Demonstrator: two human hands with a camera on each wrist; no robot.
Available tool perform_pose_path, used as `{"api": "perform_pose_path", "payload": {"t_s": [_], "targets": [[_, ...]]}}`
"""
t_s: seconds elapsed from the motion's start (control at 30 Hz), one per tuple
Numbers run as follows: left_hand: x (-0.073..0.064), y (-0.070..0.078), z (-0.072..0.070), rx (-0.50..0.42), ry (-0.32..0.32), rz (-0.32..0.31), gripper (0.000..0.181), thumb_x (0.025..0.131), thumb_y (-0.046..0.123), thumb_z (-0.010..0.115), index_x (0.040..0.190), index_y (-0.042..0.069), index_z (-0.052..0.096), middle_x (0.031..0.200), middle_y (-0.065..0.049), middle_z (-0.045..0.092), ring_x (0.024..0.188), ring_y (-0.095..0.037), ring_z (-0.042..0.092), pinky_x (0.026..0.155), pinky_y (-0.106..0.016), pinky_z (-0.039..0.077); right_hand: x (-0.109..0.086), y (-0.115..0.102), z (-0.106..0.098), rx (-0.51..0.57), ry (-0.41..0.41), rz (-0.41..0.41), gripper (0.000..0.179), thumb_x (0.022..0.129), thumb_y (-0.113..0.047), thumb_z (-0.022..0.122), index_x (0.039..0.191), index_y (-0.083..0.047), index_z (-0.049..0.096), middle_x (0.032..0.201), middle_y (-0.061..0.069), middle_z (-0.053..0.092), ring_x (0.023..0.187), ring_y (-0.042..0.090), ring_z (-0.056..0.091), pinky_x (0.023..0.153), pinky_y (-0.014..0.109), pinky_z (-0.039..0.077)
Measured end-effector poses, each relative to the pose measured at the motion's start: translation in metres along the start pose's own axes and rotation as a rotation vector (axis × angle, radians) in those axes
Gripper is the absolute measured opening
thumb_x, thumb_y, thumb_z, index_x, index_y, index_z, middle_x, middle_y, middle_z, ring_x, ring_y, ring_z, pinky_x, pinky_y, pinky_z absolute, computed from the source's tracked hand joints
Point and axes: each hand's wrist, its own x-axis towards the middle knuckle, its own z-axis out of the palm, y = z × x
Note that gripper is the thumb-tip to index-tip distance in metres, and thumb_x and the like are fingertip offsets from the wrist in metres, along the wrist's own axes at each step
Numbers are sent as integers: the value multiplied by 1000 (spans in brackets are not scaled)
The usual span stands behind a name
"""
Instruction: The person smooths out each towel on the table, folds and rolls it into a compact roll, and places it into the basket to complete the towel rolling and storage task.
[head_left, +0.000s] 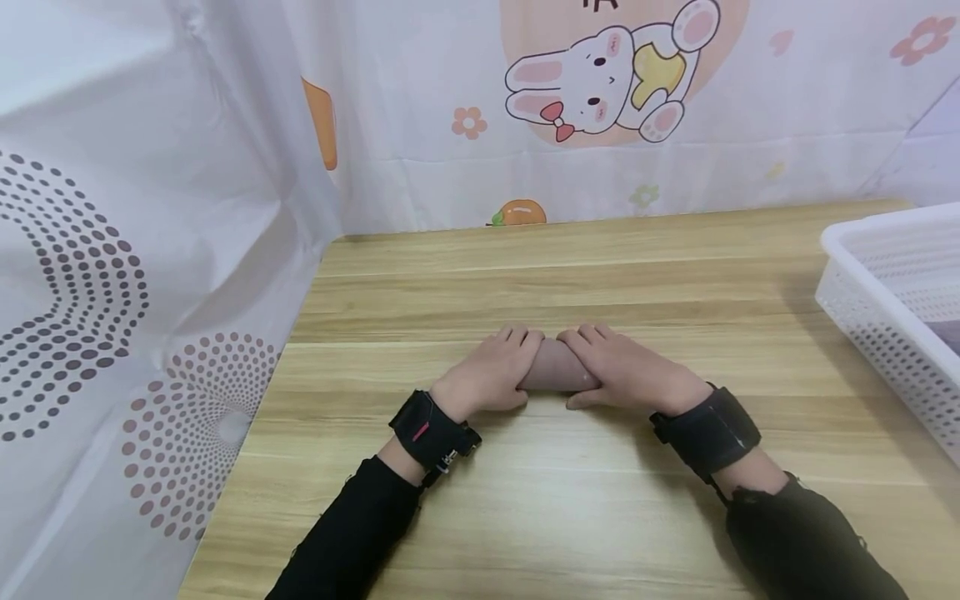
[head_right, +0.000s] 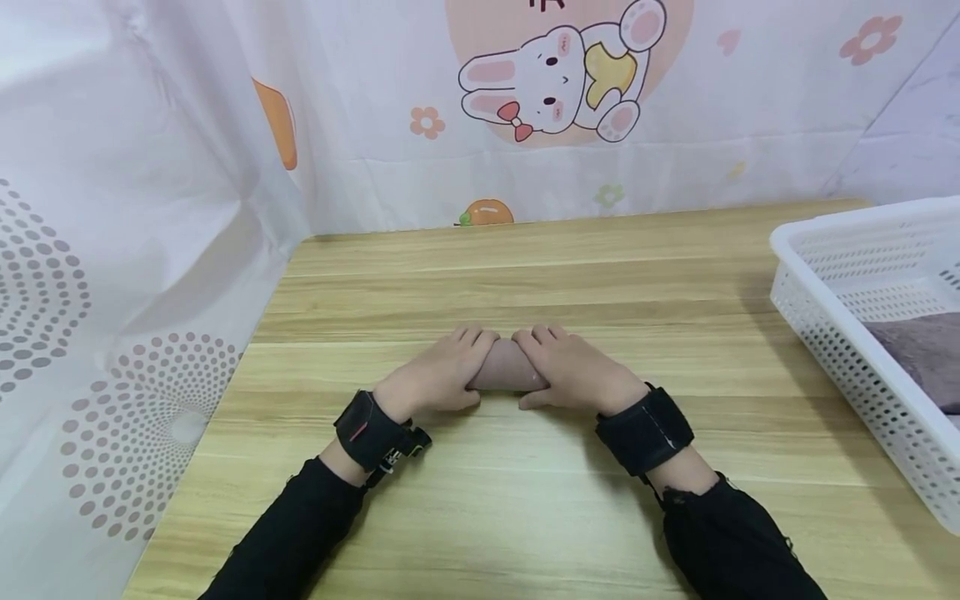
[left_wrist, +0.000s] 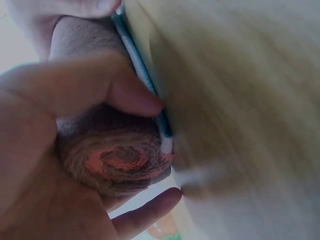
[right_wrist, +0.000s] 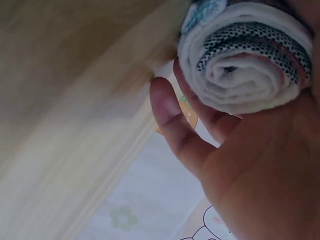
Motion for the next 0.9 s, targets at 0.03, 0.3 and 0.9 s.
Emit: {"api": "perform_pose_path", "payload": {"t_s": [0.03, 0.3, 0.9], "targets": [[-1, -1, 0, -22, -14, -2, 69, 83, 20, 74, 141, 6, 39, 135, -11, 48, 126, -24, 46, 105, -39, 43, 0, 0, 0, 6, -8, 10, 81, 78, -46, 82, 136, -1, 46, 121, 15, 55, 111, 31, 53, 95, 49, 47], [-2, -2, -2, -118, -78, -21, 78, 80, 21, 75, 146, 10, 33, 138, -8, 41, 131, -24, 38, 109, -43, 38, -2, -3, 0, 14, -9, 24, 86, 77, -53, 80, 138, -3, 45, 120, 13, 53, 112, 31, 51, 95, 51, 46], [-3, 10, -2, -5, -12, -18, 70, 83, 19, 75, 142, 6, 39, 130, -12, 51, 119, -27, 49, 102, -40, 45, -10, -9, -6, 17, -42, 61, 59, 84, -21, 77, 131, -3, 46, 113, 13, 55, 103, 29, 52, 90, 47, 48]]}}
